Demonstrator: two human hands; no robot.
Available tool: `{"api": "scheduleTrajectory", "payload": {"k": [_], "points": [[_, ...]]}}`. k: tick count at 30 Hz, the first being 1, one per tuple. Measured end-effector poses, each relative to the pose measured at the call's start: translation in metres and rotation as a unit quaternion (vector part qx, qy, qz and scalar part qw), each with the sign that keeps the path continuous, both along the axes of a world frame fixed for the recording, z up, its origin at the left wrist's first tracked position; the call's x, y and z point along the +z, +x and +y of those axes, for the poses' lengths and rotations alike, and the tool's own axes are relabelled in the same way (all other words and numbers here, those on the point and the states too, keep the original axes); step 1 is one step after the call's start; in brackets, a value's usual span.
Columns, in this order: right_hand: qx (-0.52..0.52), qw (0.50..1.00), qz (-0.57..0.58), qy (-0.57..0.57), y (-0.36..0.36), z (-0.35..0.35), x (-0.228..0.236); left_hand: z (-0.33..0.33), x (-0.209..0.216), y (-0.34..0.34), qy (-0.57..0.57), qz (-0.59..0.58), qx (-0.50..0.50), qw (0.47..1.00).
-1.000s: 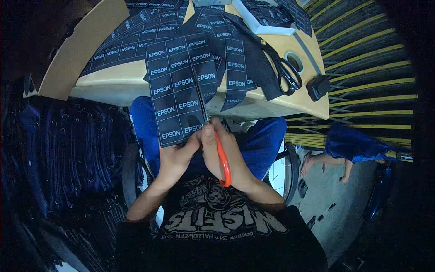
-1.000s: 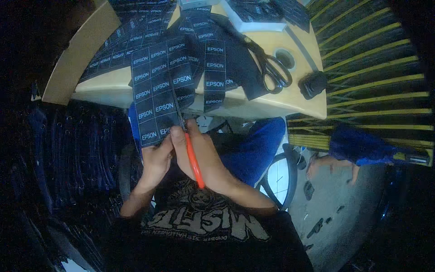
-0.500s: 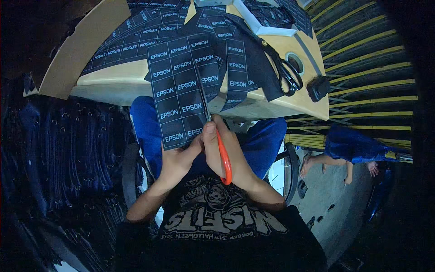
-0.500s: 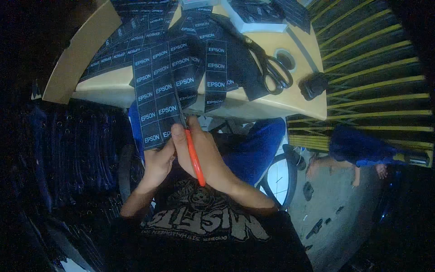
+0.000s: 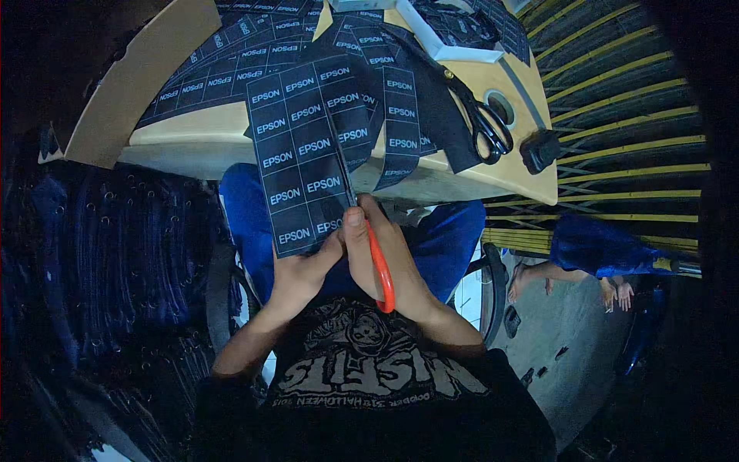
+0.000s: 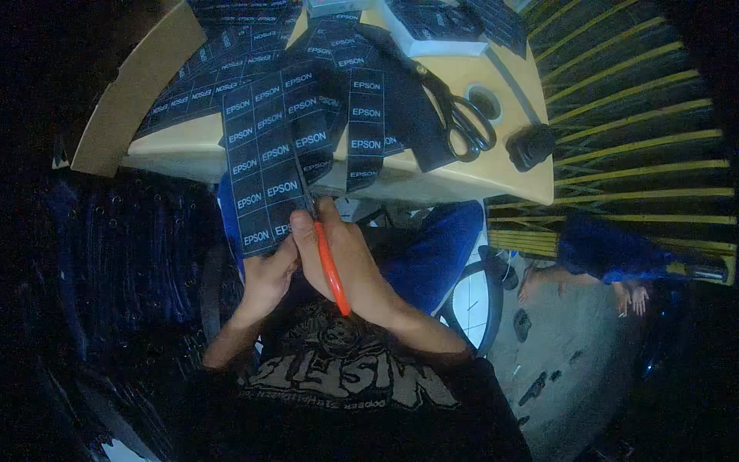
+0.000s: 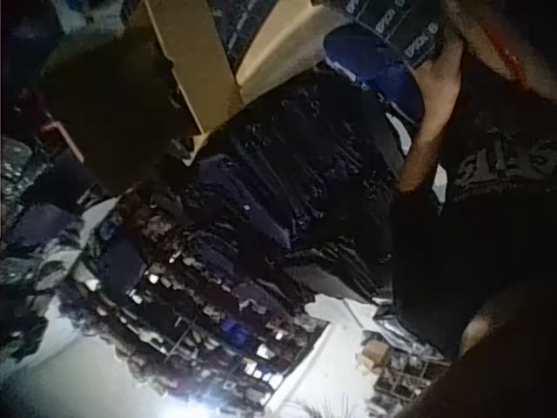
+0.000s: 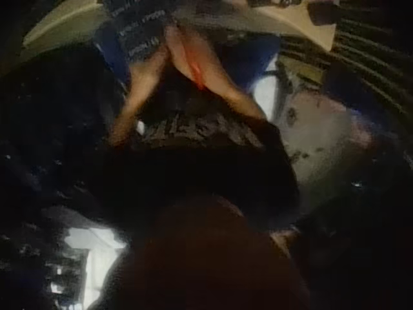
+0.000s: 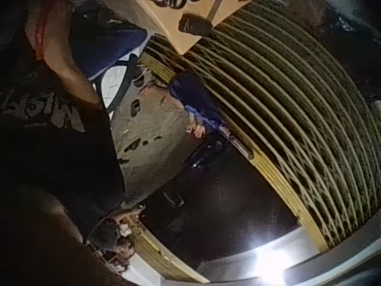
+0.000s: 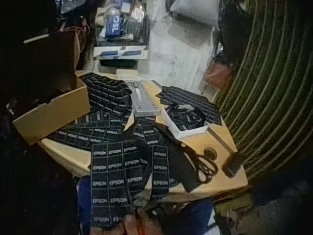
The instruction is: Cutting individual labels from a printed sheet using scissors.
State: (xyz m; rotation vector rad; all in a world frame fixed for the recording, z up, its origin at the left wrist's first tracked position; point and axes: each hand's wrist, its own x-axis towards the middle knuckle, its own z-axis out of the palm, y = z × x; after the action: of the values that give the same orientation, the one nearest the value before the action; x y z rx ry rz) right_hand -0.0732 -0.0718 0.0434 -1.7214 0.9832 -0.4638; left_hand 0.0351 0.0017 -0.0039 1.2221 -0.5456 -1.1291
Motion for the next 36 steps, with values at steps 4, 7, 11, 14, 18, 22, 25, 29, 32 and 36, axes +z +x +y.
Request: {"api": "scheduleTrajectory", "payload": {"k": [4,7,11,14,18,22,25,29,32,36], "points": [[-0.012,1.0,-0.007,0.025,-0.001,-0.001,-0.002,-0.003,0.006,-0.001,-0.011,-0.004,0.004,1.0],[-0.02,1.0,0.0,0.019,0.0,0.001,-0.003,-0.003,0.008,-0.001,-0.011,-0.006,-0.002,1.0],[-0.017,1.0,0.0,0.017,0.0,-0.001,-0.002,-0.002,0.0,-0.001,-0.014,0.003,0.009,1.0],[-0.022,0.999,-0.01,0.028,0.0,0.0,-0.001,-0.004,0.005,-0.002,-0.016,0.008,0.007,1.0],[-0.012,1.0,-0.012,0.009,-0.001,-0.001,-0.005,-0.003,0.004,0.0,-0.025,-0.026,-0.005,0.999],[-0.013,1.0,-0.018,0.008,0.001,0.0,0.003,-0.001,0.003,0.0,-0.006,-0.009,-0.013,1.0],[-0.015,0.999,-0.034,0.032,0.003,0.001,0.004,-0.001,-0.002,-0.002,-0.038,0.001,0.013,0.999],[-0.015,0.999,-0.028,0.013,0.003,0.0,0.005,-0.003,0.001,0.0,-0.043,-0.016,0.007,0.999],[-0.015,1.0,-0.014,0.003,0.003,0.001,0.002,-0.002,-0.001,-0.001,-0.047,-0.012,0.009,0.999],[-0.012,0.999,-0.029,0.018,0.003,0.001,0.002,-0.001,-0.001,0.002,-0.037,0.027,-0.001,0.999]]}}
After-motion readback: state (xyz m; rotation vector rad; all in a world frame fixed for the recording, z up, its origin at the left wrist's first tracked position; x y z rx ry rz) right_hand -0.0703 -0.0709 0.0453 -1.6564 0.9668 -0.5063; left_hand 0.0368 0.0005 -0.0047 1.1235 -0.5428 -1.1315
